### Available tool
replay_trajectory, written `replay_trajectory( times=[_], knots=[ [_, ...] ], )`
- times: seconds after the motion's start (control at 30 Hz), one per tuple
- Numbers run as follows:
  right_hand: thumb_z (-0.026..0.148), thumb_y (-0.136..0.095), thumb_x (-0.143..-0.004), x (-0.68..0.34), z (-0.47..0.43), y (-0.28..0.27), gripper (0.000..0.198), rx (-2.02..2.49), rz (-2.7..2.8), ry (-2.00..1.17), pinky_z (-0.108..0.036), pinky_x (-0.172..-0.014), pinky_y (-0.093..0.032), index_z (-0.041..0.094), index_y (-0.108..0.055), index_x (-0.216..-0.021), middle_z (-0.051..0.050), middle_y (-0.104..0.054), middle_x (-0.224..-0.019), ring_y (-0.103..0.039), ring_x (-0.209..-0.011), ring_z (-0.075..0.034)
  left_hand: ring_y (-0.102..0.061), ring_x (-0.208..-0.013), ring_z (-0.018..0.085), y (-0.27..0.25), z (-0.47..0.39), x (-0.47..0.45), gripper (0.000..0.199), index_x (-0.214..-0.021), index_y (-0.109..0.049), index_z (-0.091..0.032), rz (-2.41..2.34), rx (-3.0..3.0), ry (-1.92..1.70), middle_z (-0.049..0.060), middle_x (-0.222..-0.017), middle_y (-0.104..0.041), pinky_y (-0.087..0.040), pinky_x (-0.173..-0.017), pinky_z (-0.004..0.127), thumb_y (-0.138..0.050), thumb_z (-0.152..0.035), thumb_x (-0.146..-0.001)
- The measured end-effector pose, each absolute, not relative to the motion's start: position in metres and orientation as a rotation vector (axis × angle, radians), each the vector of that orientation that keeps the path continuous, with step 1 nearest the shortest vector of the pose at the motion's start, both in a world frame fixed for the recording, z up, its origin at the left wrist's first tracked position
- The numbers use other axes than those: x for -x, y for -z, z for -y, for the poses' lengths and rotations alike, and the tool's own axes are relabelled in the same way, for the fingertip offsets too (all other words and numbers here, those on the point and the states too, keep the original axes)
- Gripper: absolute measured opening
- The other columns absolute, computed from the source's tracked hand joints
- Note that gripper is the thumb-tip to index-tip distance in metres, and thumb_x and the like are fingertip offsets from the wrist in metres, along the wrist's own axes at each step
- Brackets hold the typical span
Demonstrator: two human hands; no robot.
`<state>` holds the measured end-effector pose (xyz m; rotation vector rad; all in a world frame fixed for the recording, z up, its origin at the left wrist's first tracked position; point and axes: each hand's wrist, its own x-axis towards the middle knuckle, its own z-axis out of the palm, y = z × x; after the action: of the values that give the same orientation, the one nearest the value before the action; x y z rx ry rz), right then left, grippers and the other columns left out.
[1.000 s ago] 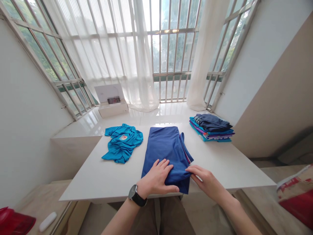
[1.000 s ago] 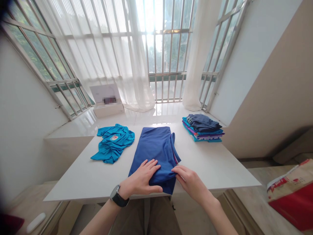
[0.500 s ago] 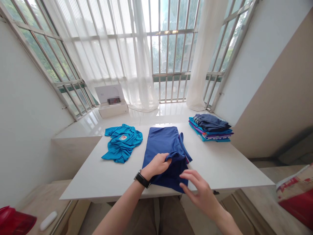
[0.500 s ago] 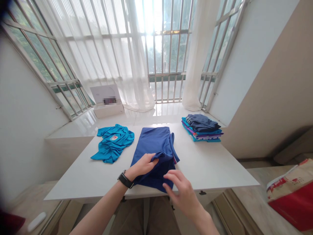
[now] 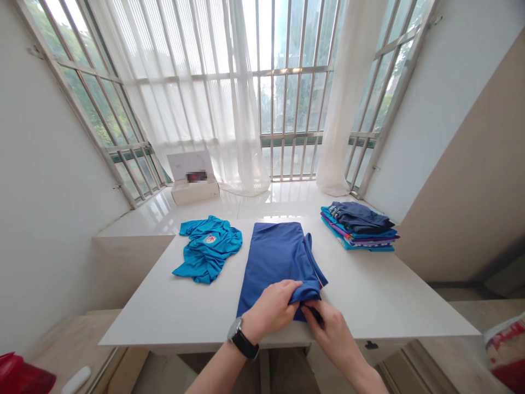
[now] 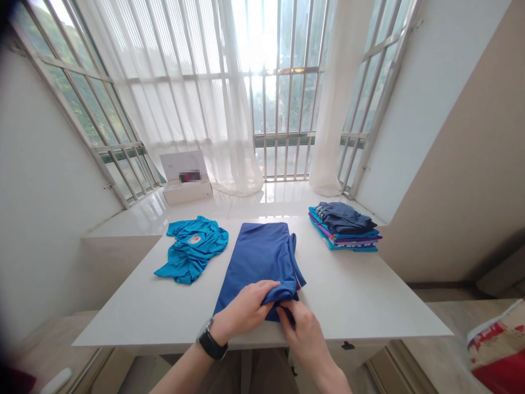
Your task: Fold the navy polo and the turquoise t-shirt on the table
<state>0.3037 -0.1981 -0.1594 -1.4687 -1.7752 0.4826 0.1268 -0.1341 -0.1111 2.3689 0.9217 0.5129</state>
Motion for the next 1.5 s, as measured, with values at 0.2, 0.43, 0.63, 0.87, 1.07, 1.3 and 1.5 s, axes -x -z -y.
replay_trajectory(
  times=[0.2,0.43,0.63,0.87,1.07,1.3,1.5],
  knots=[
    [0.045,-0.051,-0.091,-0.313,0.198,0.159,0.033,1.513,1.722,-0.583,-0.033,-0.075,-0.054,0.023,-0.074,-0.079,-0.010,-0.072,-0.098,-0.069,-0.085,-0.025,-0.047,-0.132,0.028,0.129,0.154,-0.131,0.052,-0.145,-0.042,-0.027,-1.029,-2.527,-0.444,0.009,-0.145,-0.052,-0.032,-0.115,0.051,-0.050,-0.030,-0.094],
    [0.052,-0.055,-0.085,-0.326,0.199,0.156,0.037,1.688,1.727,-0.730,-0.029,-0.059,-0.048,0.021,-0.070,-0.071,-0.003,-0.072,-0.068,-0.064,-0.061,-0.021,-0.038,-0.140,0.029,0.131,0.160,-0.129,0.053,-0.148,-0.036,-0.030,-1.014,-2.598,-0.400,0.009,-0.150,-0.045,-0.026,-0.118,0.053,-0.049,-0.037,-0.097],
    [0.043,-0.060,-0.080,-0.338,0.203,0.164,0.019,1.900,1.740,-0.685,-0.029,-0.058,-0.049,0.025,-0.067,-0.082,0.000,-0.073,-0.068,-0.069,-0.064,-0.023,-0.033,-0.142,0.033,0.128,0.168,-0.125,0.054,-0.151,-0.031,-0.033,-0.950,-2.710,-0.371,0.011,-0.156,-0.036,-0.024,-0.116,0.059,-0.040,-0.047,-0.100],
    [0.031,-0.054,-0.084,-0.337,0.211,0.165,0.047,1.589,1.937,0.101,-0.041,-0.084,-0.058,0.024,-0.055,-0.130,-0.012,-0.068,-0.121,-0.068,-0.106,-0.030,-0.032,-0.143,0.035,0.127,0.173,-0.122,0.055,-0.152,-0.029,-0.038,-0.950,-2.793,-0.420,0.007,-0.161,-0.028,-0.024,-0.114,0.060,-0.041,-0.050,-0.100],
    [0.030,-0.055,-0.091,-0.308,0.199,0.166,0.060,1.319,2.214,0.316,-0.042,-0.102,-0.051,0.021,-0.040,-0.149,-0.011,-0.050,-0.148,-0.049,-0.135,-0.031,-0.028,-0.146,0.034,0.134,0.171,-0.121,0.061,-0.156,-0.020,-0.030,-0.894,-2.802,-0.412,0.011,-0.161,-0.028,-0.022,-0.117,0.058,-0.040,-0.044,-0.100],
    [0.051,-0.055,-0.090,-0.315,0.212,0.220,0.093,1.306,2.190,0.493,-0.042,-0.093,-0.055,0.013,-0.006,-0.158,-0.018,-0.055,-0.142,-0.062,-0.120,-0.033,-0.025,-0.147,0.032,0.125,0.171,-0.120,0.063,-0.155,-0.024,-0.023,-0.836,-2.789,-0.368,0.015,-0.160,-0.027,-0.021,-0.119,0.056,-0.040,-0.048,-0.099],
    [0.045,-0.056,-0.088,-0.319,0.220,0.221,0.092,1.314,2.215,0.621,-0.040,-0.091,-0.054,0.008,-0.009,-0.157,-0.019,-0.061,-0.136,-0.063,-0.118,-0.032,-0.018,-0.149,0.035,0.130,0.173,-0.096,0.079,-0.156,-0.024,-0.027,-1.016,-2.681,-0.391,0.011,-0.162,-0.023,-0.015,-0.120,0.058,-0.050,-0.064,-0.091]
  ],
)
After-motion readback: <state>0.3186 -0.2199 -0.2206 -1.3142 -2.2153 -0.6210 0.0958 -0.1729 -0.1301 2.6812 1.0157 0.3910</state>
